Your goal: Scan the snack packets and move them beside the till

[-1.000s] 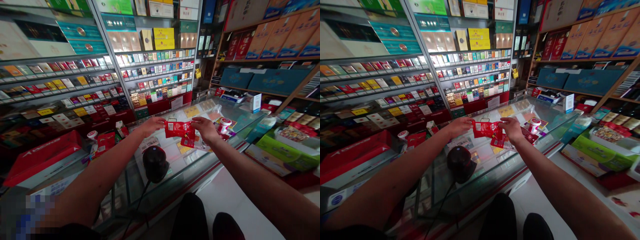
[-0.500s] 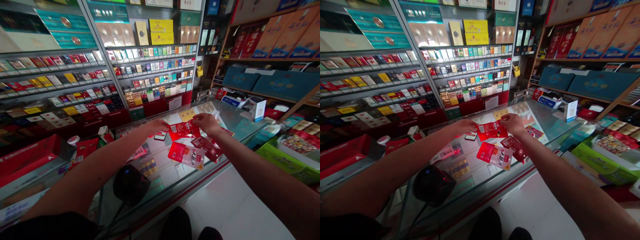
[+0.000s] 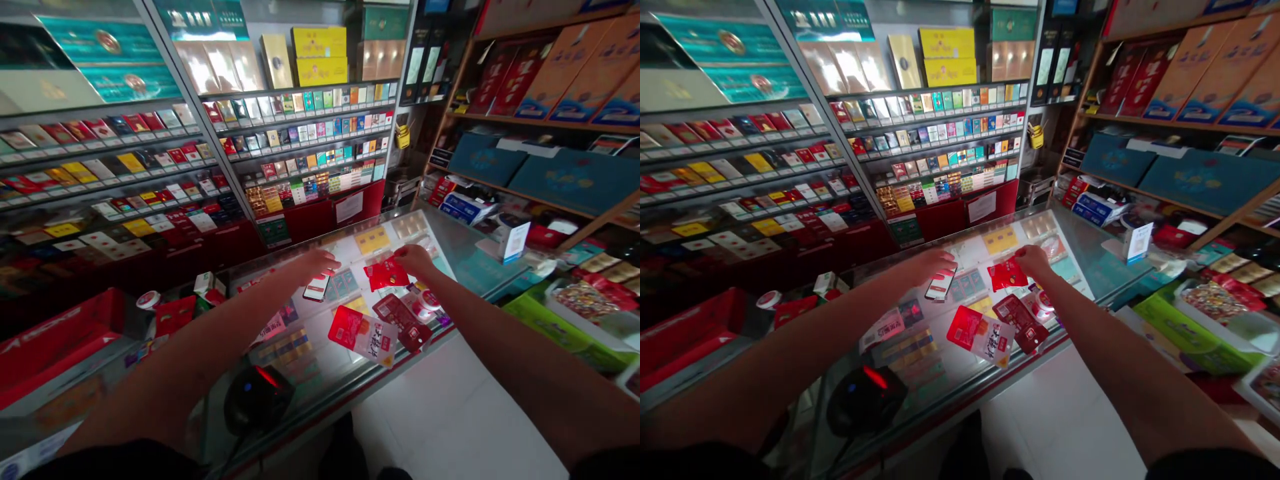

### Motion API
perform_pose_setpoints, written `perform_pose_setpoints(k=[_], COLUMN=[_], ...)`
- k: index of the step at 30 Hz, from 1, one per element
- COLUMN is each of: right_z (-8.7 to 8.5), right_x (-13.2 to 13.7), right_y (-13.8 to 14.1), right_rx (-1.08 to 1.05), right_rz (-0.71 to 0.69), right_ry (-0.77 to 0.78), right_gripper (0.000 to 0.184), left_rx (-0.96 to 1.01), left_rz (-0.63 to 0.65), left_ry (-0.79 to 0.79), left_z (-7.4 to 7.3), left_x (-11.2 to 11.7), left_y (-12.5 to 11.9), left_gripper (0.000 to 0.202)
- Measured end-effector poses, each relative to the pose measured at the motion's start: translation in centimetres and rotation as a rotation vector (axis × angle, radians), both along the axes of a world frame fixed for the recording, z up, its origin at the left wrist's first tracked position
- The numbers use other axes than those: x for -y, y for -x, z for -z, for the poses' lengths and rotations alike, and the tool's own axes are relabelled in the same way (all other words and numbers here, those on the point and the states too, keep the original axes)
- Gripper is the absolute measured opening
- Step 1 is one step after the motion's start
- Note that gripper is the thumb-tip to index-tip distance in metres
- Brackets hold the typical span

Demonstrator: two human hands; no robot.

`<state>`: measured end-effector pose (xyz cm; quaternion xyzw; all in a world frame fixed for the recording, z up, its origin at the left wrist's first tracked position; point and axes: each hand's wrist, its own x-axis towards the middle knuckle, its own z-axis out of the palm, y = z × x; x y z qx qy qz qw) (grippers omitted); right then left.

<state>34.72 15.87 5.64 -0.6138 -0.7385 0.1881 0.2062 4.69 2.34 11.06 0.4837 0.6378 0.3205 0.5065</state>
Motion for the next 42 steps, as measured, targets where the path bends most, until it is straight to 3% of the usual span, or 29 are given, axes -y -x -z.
perform_pose_setpoints(k=[3,6,10,14,17,23,28,33,38,42], right_z=[0.4,0.6,0.6,-0.6,-2.2,-4.7,-6.1,-6.3,-3.8,-0.6], right_x=[-1.1,-2.0,-3.0,-2.8,-1.3,3.8,10.1,17.3,23.1,26.4], right_y=[-0.8,-2.0,-3.9,-5.0,-5.3,-4.7,-3.9,-4.3,-5.6,-5.6], right_rx=[0.191,0.344,0.479,0.47,0.451,0.341,0.286,0.156,0.06,-0.076], right_rz=[-0.004,-0.029,-0.084,-0.11,-0.206,-0.32,-0.368,-0.442,-0.45,-0.389], right_ry=[0.026,0.062,0.074,0.027,-0.012,-0.084,-0.096,-0.106,-0.051,-0.09], right_gripper=[0.032,0.041,0.043,0.047,0.045,0.042,0.044,0.039,0.035,0.036], left_rx=[0.128,0.187,0.236,0.288,0.296,0.251,0.227,0.14,-0.229,-0.626], left_rz=[-0.12,-0.29,-0.489,-0.685,-0.855,-1.024,-1.037,-0.977,-0.741,-0.403], left_ry=[0.062,0.012,-0.07,-0.145,-0.236,-0.286,-0.217,-0.17,-0.127,-0.037], left_z=[-3.0,-5.6,-7.5,-8.0,-7.8,-6.2,-5.0,-3.9,-1.2,2.0], left_x=[3.0,7.5,14.9,22.9,28.2,34.6,36.8,36.4,32.7,28.6], left_y=[2.9,5.5,7.0,6.1,4.3,1.7,2.0,4.0,7.6,10.2], left_gripper=[0.045,0.051,0.053,0.049,0.045,0.045,0.05,0.05,0.036,0.034])
